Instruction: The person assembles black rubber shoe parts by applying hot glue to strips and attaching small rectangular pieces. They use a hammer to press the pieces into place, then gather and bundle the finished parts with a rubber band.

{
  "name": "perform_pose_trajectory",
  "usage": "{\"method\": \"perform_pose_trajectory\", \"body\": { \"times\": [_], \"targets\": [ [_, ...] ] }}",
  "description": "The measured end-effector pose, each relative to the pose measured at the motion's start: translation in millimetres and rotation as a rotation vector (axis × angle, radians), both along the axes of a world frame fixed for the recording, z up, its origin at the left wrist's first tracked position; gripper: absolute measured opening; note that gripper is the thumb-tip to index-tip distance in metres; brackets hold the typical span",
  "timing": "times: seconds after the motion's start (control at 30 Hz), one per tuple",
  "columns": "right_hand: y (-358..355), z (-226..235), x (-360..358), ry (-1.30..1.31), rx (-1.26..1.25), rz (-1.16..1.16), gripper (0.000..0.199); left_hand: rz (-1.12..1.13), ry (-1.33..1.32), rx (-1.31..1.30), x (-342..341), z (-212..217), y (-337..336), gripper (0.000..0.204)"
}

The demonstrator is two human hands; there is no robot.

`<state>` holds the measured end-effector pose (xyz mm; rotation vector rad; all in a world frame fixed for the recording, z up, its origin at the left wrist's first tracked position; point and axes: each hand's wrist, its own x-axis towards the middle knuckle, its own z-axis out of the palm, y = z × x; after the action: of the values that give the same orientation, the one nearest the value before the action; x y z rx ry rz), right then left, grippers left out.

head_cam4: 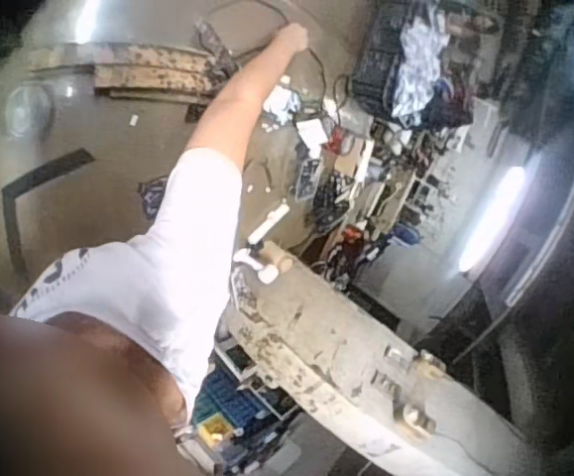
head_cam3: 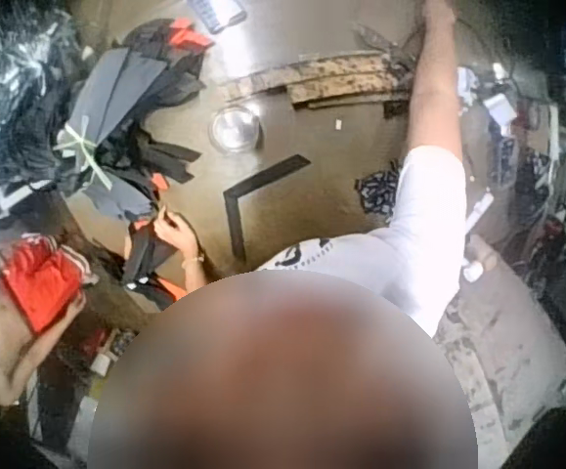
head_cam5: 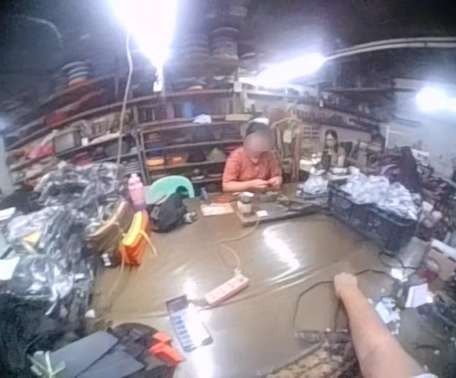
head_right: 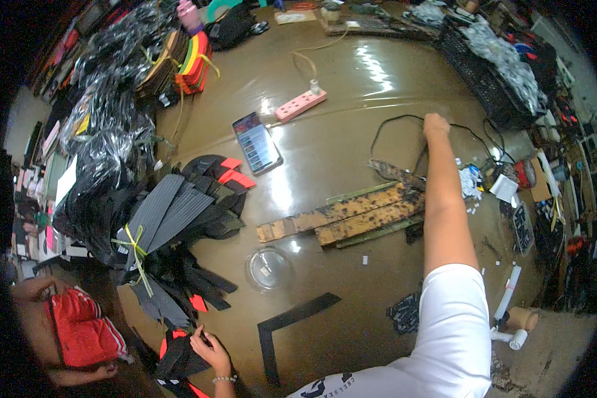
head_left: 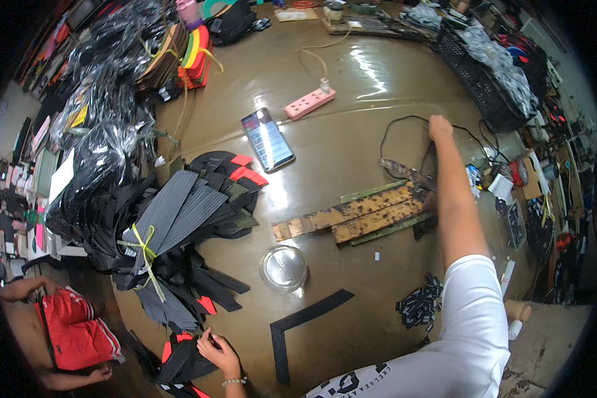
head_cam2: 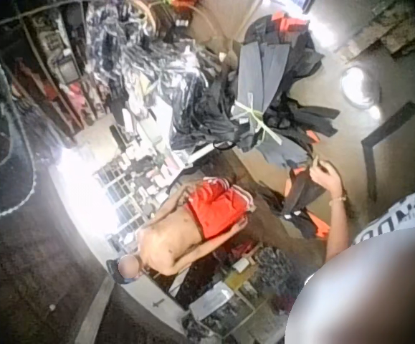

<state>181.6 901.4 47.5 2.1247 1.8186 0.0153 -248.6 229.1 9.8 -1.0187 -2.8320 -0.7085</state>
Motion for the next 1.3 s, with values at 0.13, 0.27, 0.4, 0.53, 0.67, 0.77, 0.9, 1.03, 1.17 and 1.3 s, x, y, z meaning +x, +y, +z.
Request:
{"method": "perform_pose_trajectory", "body": {
  "times": [0.13, 0.27, 0.4, 0.53, 0.67, 0.77, 0.9, 1.03, 1.17, 1.3],
  "targets": [
    [17.4, 16.1, -58.5, 0.189, 0.421, 0.474, 0.023, -0.021, -0.006, -0.004, -2.2, -1.9, -3.7, 0.024],
    [25.6, 33.5, -174.9, 0.985, 0.388, 0.921, 0.02, 0.002, -0.043, -0.002, -2.3, -1.8, -4.0, 0.024],
    [15.1, 19.5, -265.9, 1.148, 0.029, 0.882, 0.021, 0.008, -0.046, 0.013, -1.6, 0.4, -2.9, 0.023],
    [11.5, 4.5, -292.0, 1.08, 0.073, 0.928, 0.02, 0.022, -0.062, 0.017, -1.4, 1.8, -2.2, 0.022],
    [9.8, 5.5, -291.9, 1.108, -0.049, 0.762, 0.016, 0.02, -0.061, 0.023, -1.1, 1.9, -1.7, 0.022],
    [4.7, 11.2, -293.6, 1.063, -0.024, 0.814, 0.014, 0.021, -0.062, 0.021, -1.0, 2.0, -1.4, 0.022],
    [-0.2, 5.5, -297.5, 1.044, -0.043, 0.786, 0.015, 0.015, -0.055, 0.02, -1.8, 3.2, -0.8, 0.023],
    [4.6, -13.4, -299.1, 0.991, 0.006, 0.837, 0.02, 0.026, -0.061, 0.014, -1.8, 1.9, -0.9, 0.024],
    [-3.5, 4.1, -304.5, 0.825, 0.115, 0.8, 0.031, 0.032, -0.071, 0.004, -1.4, 0.7, -2.7, 0.024],
    [-81.1, 45.7, -319.3, 1.114, 0.781, 0.541, 0.021, 0.045, -0.092, -0.018, -2.2, 1.3, -2.9, 0.024]
  ]
}}
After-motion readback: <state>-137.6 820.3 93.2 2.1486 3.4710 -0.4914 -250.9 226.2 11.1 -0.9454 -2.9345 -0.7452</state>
